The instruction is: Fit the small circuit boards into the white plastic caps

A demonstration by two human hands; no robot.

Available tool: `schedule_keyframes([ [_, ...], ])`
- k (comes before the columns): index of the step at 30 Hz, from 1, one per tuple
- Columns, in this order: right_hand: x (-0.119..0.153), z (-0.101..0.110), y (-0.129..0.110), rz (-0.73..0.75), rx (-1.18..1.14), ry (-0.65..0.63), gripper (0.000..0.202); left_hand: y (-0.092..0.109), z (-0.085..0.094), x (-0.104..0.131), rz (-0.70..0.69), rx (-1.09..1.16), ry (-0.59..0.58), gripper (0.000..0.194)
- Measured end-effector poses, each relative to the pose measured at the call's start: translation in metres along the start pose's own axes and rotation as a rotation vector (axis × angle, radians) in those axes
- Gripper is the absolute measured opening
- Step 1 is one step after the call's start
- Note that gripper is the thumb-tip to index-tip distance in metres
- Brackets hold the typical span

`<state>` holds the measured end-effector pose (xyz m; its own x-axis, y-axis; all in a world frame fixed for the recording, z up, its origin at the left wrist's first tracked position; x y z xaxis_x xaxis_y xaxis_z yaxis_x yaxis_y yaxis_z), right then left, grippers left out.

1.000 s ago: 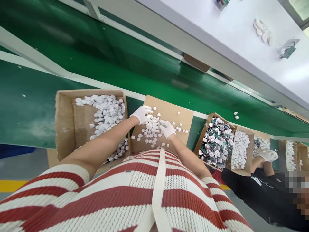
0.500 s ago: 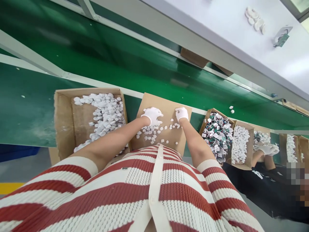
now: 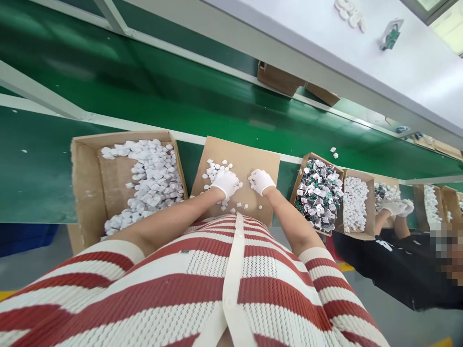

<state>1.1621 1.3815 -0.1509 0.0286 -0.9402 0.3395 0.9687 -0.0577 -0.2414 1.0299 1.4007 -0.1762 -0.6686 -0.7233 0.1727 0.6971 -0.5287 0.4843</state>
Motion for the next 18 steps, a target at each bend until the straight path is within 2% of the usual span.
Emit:
schedule_keyframes([
  [4,0.015,0.014,0.025,-0.053,0.033,0.043,0.02,-0.003,0.018,0.016,-0.009,-0.068,0.076,0.019],
  [7,0.023,0.02,0.034,-0.087,0.044,0.07,0.024,0.008,0.025,0.026,-0.051,-0.055,0.127,0.027],
  [9,0.03,0.021,0.033,-0.084,0.04,0.084,0.03,0.02,0.02,0.029,-0.112,-0.028,0.116,0.041],
  [12,0.047,0.02,0.021,-0.065,0.032,0.124,0.041,0.028,0.006,0.024,-0.152,-0.011,0.062,0.05],
  [14,0.064,0.014,0.005,-0.044,0.022,0.139,0.04,0.024,0.001,0.018,-0.128,-0.021,0.034,0.039],
  [16,0.083,-0.001,-0.016,-0.002,0.001,0.114,0.036,0.018,0.002,0.014,-0.102,-0.035,0.022,0.027],
  [18,0.1,-0.021,-0.037,0.056,-0.028,0.056,0.029,0.013,0.006,0.017,-0.097,-0.042,0.025,0.027],
])
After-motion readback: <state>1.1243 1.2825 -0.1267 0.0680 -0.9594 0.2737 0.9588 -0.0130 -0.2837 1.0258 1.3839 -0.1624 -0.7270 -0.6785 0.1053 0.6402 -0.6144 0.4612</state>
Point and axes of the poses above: each hand's wrist, its own x-axis away from the middle knuckle, its own z-axis out of the back of the hand, y = z × x, the point moved 8 cm from there along -x, towards the middle knuckle, and after that the axes turned 11 degrees about y, right-handed, at the moved point
